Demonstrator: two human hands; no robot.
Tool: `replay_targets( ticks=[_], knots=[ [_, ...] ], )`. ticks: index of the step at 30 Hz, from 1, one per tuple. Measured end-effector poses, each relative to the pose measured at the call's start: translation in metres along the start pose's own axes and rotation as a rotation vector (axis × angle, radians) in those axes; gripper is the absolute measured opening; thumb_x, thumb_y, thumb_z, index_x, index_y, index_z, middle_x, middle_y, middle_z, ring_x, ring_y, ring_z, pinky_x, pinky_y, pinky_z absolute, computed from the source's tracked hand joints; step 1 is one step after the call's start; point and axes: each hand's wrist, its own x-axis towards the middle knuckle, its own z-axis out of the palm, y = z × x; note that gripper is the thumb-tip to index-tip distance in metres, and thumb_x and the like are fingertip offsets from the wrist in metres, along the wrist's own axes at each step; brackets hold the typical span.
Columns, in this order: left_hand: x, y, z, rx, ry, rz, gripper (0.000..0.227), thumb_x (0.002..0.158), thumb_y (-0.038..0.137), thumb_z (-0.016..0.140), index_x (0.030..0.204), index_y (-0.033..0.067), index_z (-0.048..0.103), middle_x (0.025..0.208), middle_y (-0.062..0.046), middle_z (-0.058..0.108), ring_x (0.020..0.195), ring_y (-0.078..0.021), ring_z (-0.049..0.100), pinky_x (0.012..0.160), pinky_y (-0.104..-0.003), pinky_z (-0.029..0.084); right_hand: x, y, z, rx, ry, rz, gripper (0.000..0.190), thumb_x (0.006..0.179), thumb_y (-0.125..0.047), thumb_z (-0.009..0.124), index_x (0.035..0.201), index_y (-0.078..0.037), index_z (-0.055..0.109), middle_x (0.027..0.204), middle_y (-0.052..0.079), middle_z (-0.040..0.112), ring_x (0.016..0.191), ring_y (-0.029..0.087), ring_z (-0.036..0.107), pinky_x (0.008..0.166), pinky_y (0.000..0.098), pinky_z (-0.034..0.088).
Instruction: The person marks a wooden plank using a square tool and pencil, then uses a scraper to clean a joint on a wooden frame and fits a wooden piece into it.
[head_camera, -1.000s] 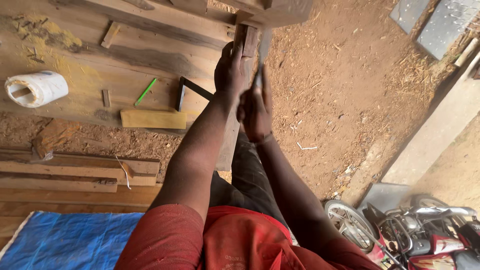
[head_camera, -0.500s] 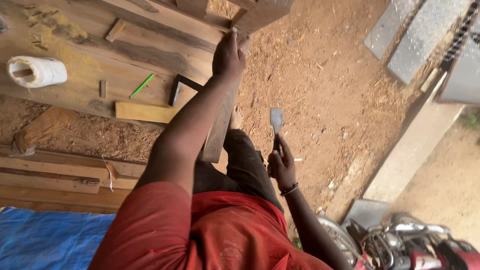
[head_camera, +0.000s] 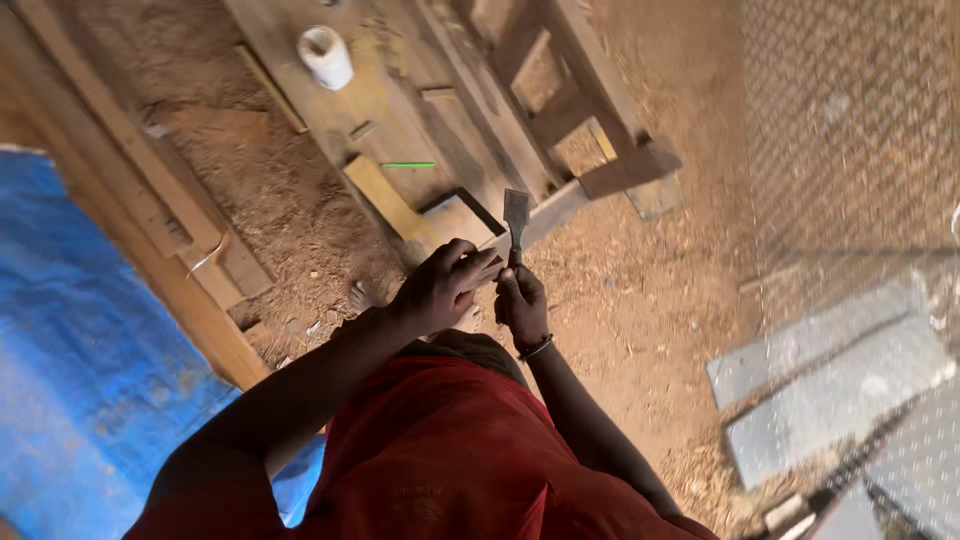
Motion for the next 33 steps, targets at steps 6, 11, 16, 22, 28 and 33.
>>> replay_targets(
  ticks=[6,11,16,22,28,33],
  knots=[
    [-0.054,0.017,-0.042,-0.019,0.183,-0.148,0.065,0.082,0.001,0.071,0.144,0.005,0.053,0.119,-0.018,0.056,0.1,-0.0347,0.065,0.079,-0.041,0.057,0.007,-0.026,0.05,-0.183,-0.364,-0.098,0.032,0.113,-0.029,0.053,0.089,-0.007,0.059,0.061,-0.001,0.053,0.044,0.006,0.048,0.04,0.0233,0.039],
    [-0.101,-0.021,-0.061,-0.335,0.346,-0.195,0.058,0.091,0.005,0.063,0.148,0.0025,0.051,0.124,-0.014,0.058,0.106,-0.0275,0.066,0.082,-0.037,0.059,0.027,-0.045,0.106,-0.357,-0.586,-0.17,0.012,0.107,-0.016,0.055,0.099,-0.008,0.061,0.084,-0.001,0.064,0.051,0.005,0.052,0.043,0.0222,0.043],
    [-0.164,-0.083,-0.034,-1.318,0.46,-0.524,0.046,0.121,0.033,0.047,0.148,-0.0025,0.061,0.121,-0.026,0.069,0.09,-0.0254,0.066,0.081,-0.039,0.058,0.01,-0.037,0.14,-0.759,-0.683,-0.21,0.012,0.103,-0.004,0.059,0.105,-0.005,0.071,0.082,0.005,0.063,0.06,0.01,0.056,0.052,0.0259,0.044],
    [-0.23,-0.15,0.029,-1.514,0.701,-0.837,0.053,0.093,0.007,0.065,0.142,0.0107,0.048,0.133,-0.005,0.064,0.116,-0.0155,0.067,0.1,-0.034,0.057,0.027,0.003,0.148,-1.259,-0.655,-0.542,0.024,0.093,0.0,0.067,0.114,-0.008,0.074,0.09,0.011,0.069,0.078,0.024,0.067,0.067,0.0351,0.054],
    [-0.279,-0.211,0.155,-1.694,0.853,-0.904,0.049,0.095,-0.001,0.074,0.143,-0.0086,0.064,0.109,-0.015,0.065,0.089,-0.0227,0.059,0.079,-0.039,0.051,0.074,0.055,0.121,-1.34,-0.659,-0.6,0.051,0.091,0.0,0.068,0.141,-0.009,0.064,0.099,0.014,0.067,0.085,0.03,0.066,0.075,0.0418,0.056],
    [-0.267,-0.268,0.265,-1.132,0.944,-1.414,0.044,0.08,0.011,0.078,0.12,0.0048,0.061,0.102,-0.01,0.07,0.085,-0.0196,0.068,0.068,-0.036,0.058,0.125,0.113,0.086,-1.332,-0.82,-0.708,0.054,0.091,0.003,0.068,0.144,-0.004,0.059,0.103,0.017,0.066,0.095,0.034,0.065,0.083,0.0445,0.056]
  ],
)
